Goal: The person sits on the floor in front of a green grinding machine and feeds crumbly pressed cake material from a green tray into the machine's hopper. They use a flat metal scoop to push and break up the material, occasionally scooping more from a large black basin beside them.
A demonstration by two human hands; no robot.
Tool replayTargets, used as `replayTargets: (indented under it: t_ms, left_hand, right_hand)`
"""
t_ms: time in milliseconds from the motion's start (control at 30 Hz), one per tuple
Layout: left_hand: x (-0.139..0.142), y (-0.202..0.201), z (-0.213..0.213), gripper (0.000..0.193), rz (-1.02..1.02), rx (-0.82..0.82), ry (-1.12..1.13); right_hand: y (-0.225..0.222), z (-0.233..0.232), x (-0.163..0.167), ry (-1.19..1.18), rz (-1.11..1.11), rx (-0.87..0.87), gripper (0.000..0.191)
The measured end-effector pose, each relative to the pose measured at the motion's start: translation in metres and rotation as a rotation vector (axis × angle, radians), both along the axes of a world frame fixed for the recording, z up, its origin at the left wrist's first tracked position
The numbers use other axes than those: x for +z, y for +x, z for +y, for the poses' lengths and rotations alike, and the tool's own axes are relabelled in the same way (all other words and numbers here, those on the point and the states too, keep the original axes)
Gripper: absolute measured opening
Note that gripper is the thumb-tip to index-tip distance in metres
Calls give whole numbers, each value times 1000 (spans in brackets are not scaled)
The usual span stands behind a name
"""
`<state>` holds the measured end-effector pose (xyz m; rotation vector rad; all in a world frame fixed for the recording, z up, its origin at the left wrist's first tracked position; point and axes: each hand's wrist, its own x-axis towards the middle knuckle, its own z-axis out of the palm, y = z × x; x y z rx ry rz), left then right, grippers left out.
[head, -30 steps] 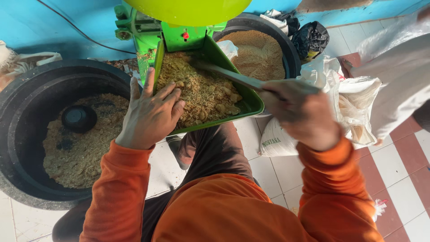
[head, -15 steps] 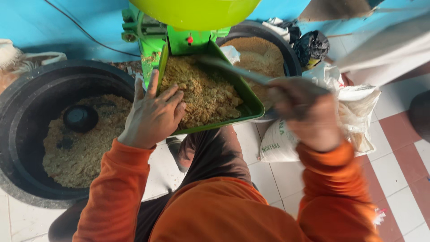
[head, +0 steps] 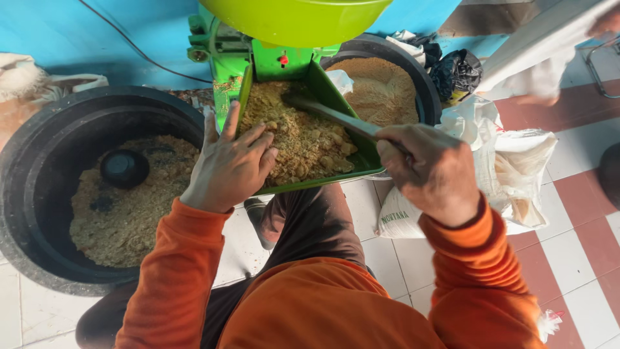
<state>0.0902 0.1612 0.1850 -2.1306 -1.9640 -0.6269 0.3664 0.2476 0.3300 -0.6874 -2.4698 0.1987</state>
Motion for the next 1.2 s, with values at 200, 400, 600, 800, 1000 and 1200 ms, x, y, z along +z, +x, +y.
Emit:
replayTargets:
  t_ms: [200, 400, 600, 800, 1000, 1200]
  left_hand:
    - [-2, -2, 0, 43, -30, -19, 11]
    - [-4, -2, 2, 42, -25, 13, -41]
    - [2, -1, 4, 44, 58, 4, -32]
    - [19, 11, 25, 40, -110, -228, -188]
    - [27, 49, 48, 37, 50, -215, -323]
    - [26, 43, 46, 44, 116, -153, -153]
  right_hand:
    - [-17, -2, -38, -13, 34, -30, 15]
    - [-36, 0, -62, 58, 42, -58, 13]
    - [5, -2, -13, -51, 71, -93, 11]
    - [82, 6, 58, -184, -158, -198, 13]
    - [68, 9, 102, -206, -352, -115, 15]
    - [35, 3, 99, -62, -338, 5, 15]
